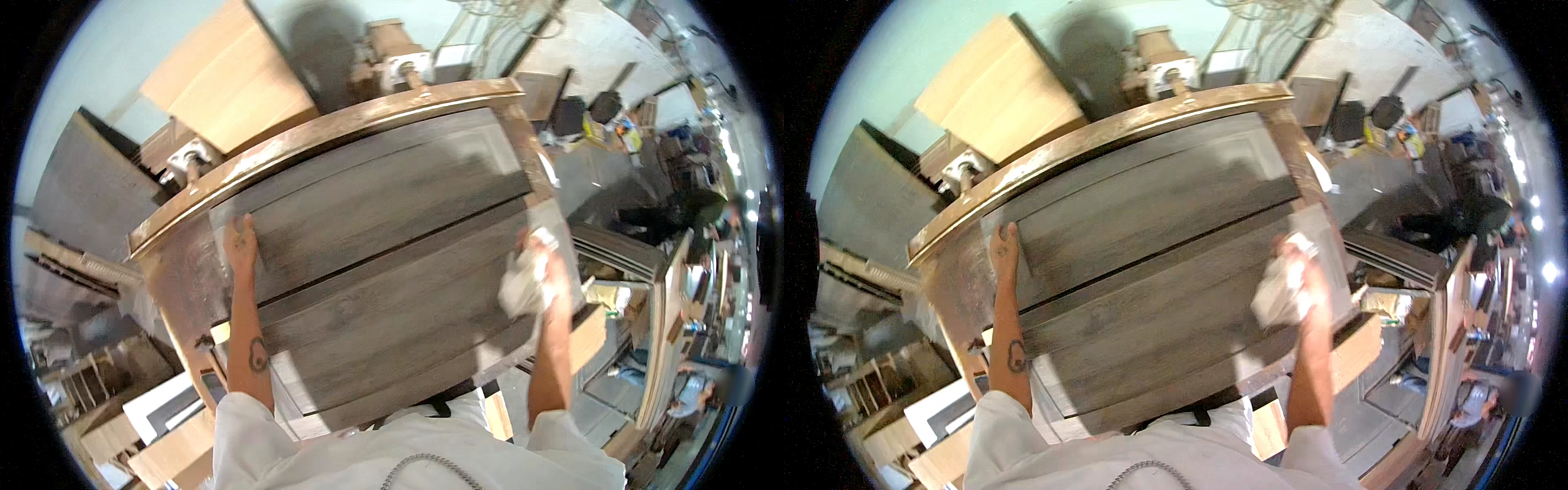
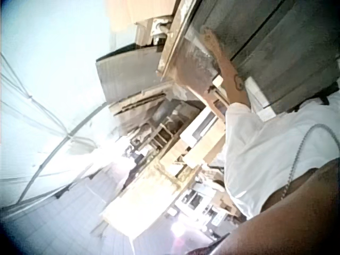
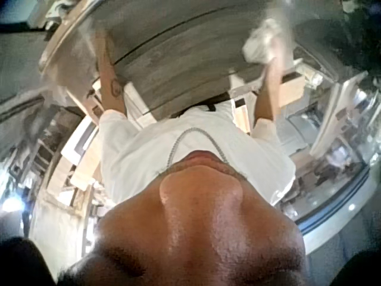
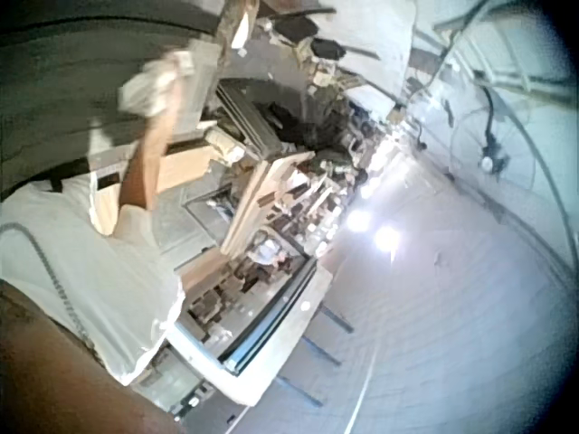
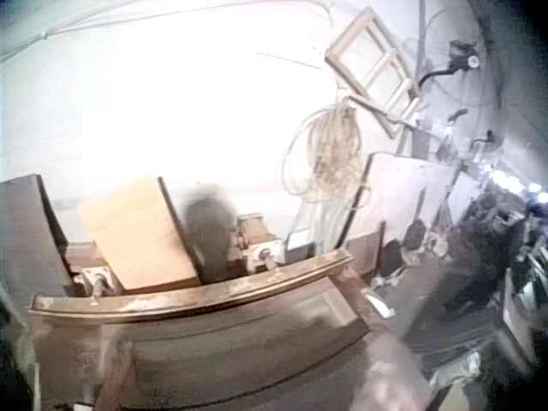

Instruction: The person wipes several rectangular wooden panels using a white cloth, cleaning the surfaces and edges of each panel individually on a workbench.

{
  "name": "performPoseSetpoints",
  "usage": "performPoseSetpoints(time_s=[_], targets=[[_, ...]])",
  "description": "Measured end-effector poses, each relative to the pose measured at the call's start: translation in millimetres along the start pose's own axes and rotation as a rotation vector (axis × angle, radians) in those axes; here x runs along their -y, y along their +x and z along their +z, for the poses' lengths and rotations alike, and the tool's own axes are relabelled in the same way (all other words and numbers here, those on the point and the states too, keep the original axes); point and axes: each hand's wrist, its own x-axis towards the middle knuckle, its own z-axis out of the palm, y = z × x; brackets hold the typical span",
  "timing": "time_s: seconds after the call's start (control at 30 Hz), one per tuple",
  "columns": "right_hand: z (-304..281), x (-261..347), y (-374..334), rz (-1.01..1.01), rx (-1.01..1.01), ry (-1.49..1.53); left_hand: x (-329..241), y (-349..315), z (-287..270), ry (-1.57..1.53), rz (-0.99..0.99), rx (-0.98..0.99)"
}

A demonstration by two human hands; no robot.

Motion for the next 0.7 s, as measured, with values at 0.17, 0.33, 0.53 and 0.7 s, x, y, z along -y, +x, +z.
performPoseSetpoints(time_s=[0.17,0.33,0.53,0.7], targets=[[-53,51,187,-0.277,-0.392,-0.111,43,41,-8,0.632,-0.339,-0.083],[-122,-7,343,-0.584,-0.484,-1.688,62,43,22,0.451,-0.243,-0.115],[-75,-60,366,-0.182,-0.387,-1.682,47,27,10,0.543,-0.070,-0.088],[-92,-40,372,-0.122,-0.315,-1.773,45,27,18,0.510,-0.142,-0.099]])
